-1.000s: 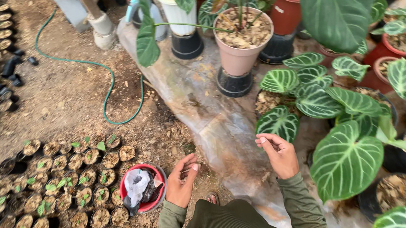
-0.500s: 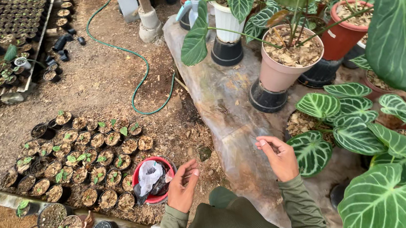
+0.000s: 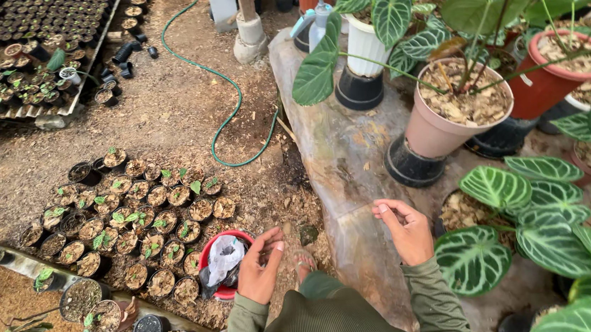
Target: The person inspects potted plants with green leaves and white veins, touching and turning the leaves to check their condition. The person moves between rows of plants, examining multiple pots and occasionally removing a yellowed leaf.
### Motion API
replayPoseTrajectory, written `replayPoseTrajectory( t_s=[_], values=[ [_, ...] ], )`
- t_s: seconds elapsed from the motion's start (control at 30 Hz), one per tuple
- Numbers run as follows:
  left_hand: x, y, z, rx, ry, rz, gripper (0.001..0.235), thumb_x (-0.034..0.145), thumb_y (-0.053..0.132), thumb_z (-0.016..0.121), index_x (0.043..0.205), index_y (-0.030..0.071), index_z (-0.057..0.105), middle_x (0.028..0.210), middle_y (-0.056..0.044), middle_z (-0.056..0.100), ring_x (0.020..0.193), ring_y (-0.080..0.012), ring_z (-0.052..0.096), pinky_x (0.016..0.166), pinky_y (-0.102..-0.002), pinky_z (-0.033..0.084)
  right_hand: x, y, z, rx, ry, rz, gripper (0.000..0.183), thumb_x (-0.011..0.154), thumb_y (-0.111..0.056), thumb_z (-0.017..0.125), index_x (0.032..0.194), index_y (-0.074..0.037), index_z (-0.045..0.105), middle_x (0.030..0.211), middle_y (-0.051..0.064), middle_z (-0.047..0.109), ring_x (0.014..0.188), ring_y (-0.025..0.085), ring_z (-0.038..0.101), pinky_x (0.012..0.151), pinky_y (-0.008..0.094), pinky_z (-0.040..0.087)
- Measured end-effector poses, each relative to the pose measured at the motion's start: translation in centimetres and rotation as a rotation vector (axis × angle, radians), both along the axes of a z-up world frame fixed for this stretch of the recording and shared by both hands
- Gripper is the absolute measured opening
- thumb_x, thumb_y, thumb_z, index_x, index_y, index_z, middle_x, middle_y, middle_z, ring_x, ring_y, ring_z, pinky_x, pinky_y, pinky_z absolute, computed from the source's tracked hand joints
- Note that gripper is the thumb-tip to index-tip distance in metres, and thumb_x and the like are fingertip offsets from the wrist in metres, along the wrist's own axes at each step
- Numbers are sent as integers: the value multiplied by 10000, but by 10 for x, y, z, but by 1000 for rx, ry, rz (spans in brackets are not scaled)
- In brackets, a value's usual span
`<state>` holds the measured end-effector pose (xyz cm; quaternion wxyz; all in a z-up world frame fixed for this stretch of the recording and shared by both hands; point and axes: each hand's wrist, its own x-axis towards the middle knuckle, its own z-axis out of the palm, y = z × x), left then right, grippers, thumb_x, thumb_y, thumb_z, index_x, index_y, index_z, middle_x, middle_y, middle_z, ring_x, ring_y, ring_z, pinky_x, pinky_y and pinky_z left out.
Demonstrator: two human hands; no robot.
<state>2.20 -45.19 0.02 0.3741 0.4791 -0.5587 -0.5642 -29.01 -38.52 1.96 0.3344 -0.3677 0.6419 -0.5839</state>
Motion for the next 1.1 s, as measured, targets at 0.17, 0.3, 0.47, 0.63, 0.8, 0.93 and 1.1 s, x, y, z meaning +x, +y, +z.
replayPoseTrajectory(
  t_s=[0.17,0.3,0.47,0.63,0.8,0.93,1.1],
  values=[
    [-2,-38,6,-84,25,66,389,965,145,660,1345,60,640,1224,-61,739,1066,-131,677,926,-284,561,-11,-45,0,-18,-20,42,256,996,-136,644,1155,49,721,1039,118,766,958,155,717,871,286,565],
    [-7,-65,5,-66,10,95,394,956,152,664,1339,66,636,1237,-54,740,1091,-130,694,938,-282,566,-19,-86,-4,-65,-16,94,256,999,-134,644,1159,52,716,1052,123,762,975,159,723,884,287,575],
    [-17,-96,0,-39,79,112,412,954,143,663,1356,63,620,1245,-70,724,1099,-142,674,924,-288,567,-23,-136,-3,-17,-17,129,263,999,-130,638,1172,52,715,1048,124,770,965,164,722,885,293,569],
    [-35,-123,-10,-93,71,141,402,968,149,672,1351,40,617,1251,-83,717,1103,-152,682,948,-281,557,-31,-179,-5,-39,-28,213,258,1007,-126,629,1168,57,713,1059,122,758,980,163,719,907,301,577],
    [-51,-142,-15,2,82,166,411,967,167,664,1359,49,617,1227,-82,713,1077,-149,675,920,-294,570,-38,-215,-11,-37,-2,298,253,1007,-126,632,1164,57,711,1058,122,753,989,160,717,917,295,573],
    [-58,-157,-11,19,73,199,409,962,169,664,1355,65,616,1222,-74,711,1081,-142,670,917,-296,565,-34,-243,-8,22,34,348,248,1002,-134,638,1164,35,720,1057,106,766,979,144,712,893,277,552],
    [-59,-168,-7,-23,35,191,431,963,213,665,1372,86,619,1213,-99,711,1085,-170,674,927,-313,564,-19,-250,8,187,224,342,282,987,-161,680,1237,-48,745,1104,103,771,916,165,653,818,296,538]
  ],
)
